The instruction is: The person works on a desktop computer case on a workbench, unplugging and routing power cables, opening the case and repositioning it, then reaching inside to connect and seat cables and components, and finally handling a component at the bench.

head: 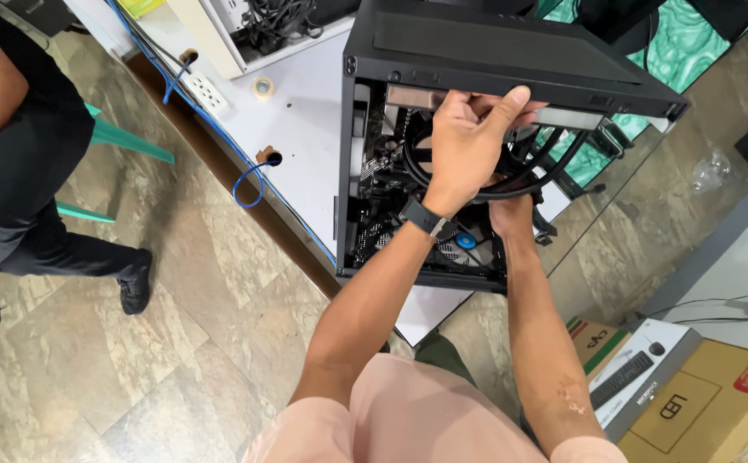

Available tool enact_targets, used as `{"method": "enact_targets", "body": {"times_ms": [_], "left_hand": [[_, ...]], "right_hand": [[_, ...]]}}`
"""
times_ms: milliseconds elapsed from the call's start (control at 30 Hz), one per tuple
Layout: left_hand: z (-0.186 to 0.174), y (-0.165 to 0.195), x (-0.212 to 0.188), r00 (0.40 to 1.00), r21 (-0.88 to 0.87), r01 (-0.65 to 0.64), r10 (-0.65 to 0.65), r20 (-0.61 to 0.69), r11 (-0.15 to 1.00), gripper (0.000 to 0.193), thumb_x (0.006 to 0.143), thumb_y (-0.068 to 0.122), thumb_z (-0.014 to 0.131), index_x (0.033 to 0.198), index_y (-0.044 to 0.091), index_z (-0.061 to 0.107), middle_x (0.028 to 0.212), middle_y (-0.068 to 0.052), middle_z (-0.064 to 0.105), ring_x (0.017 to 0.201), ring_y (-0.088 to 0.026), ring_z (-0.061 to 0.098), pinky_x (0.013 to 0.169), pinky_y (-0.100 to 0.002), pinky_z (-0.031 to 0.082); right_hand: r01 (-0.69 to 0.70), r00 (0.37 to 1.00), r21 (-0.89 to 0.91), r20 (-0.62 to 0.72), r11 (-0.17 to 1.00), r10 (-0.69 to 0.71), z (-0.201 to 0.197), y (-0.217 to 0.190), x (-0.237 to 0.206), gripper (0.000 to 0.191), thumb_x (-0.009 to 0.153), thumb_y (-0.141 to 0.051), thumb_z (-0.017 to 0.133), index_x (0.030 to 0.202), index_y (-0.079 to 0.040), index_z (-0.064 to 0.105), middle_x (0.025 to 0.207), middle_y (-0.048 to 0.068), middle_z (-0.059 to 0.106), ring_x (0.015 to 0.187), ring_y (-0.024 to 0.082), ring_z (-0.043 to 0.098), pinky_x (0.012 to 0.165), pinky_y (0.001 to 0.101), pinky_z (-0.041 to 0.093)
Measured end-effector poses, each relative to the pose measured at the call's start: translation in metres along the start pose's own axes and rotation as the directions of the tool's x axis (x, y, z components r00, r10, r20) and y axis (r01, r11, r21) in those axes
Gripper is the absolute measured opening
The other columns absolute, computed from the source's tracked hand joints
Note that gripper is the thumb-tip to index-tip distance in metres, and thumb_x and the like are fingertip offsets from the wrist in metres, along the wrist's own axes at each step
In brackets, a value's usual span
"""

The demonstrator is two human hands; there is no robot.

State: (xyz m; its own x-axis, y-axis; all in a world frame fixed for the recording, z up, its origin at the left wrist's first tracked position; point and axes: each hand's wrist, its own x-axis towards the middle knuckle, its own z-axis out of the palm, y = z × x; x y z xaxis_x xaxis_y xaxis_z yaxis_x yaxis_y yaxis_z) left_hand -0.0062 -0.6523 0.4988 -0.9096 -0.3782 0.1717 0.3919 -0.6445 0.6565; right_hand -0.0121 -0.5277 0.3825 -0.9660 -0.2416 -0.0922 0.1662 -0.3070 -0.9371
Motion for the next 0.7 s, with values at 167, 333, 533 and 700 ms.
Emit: {"method": "enact_targets", "body": {"times_ms": [167,333,533,700], "left_hand": [[-0.001,0.004,-0.008,1.0,0.07,0.022,-0.023,0.011,0.997,0.019,0.101,0.005,0.068,0.111,-0.009,0.062,0.1,-0.018,0.074,0.094,-0.025,0.076,0.081,-0.032,0.064],[0.001,0.002,-0.008,1.0,0.066,0.022,-0.021,-0.013,0.998,0.02,0.101,0.004,0.068,0.112,-0.011,0.06,0.099,-0.019,0.073,0.093,-0.025,0.076,0.081,-0.032,0.064],[0.002,-0.001,-0.01,1.0,0.042,-0.004,0.004,-0.002,0.999,0.023,0.101,0.004,0.069,0.113,-0.012,0.057,0.101,-0.021,0.073,0.093,-0.026,0.076,0.083,-0.033,0.064],[0.001,0.002,-0.021,1.0,0.043,-0.004,0.005,-0.023,0.999,0.027,0.099,0.007,0.07,0.116,-0.009,0.055,0.1,-0.019,0.073,0.091,-0.024,0.076,0.082,-0.034,0.065]], "right_hand": [[0.132,0.984,0.113,0.108,0.985,-0.144,0.005,-0.002,0.003,0.032,0.092,-0.002,0.07,0.124,-0.003,0.065,0.112,0.001,0.068,0.097,0.01,0.066,0.083,0.0237,0.054],[0.097,0.988,0.139,0.102,0.986,-0.111,0.003,0.001,0.005,0.028,0.099,-0.006,0.07,0.125,0.0,0.064,0.115,0.004,0.068,0.101,0.012,0.066,0.086,0.0258,0.055],[0.014,0.995,0.201,0.09,0.98,-0.033,0.001,0.005,0.001,0.041,0.098,-0.017,0.072,0.134,-0.003,0.059,0.112,-0.001,0.066,0.094,0.007,0.063,0.078,0.0224,0.051],[0.01,1.0,0.305,0.018,0.952,-0.016,0.006,0.003,0.003,0.04,0.103,-0.027,0.069,0.132,-0.002,0.056,0.108,0.001,0.064,0.092,0.008,0.063,0.074,0.0238,0.05]]}}
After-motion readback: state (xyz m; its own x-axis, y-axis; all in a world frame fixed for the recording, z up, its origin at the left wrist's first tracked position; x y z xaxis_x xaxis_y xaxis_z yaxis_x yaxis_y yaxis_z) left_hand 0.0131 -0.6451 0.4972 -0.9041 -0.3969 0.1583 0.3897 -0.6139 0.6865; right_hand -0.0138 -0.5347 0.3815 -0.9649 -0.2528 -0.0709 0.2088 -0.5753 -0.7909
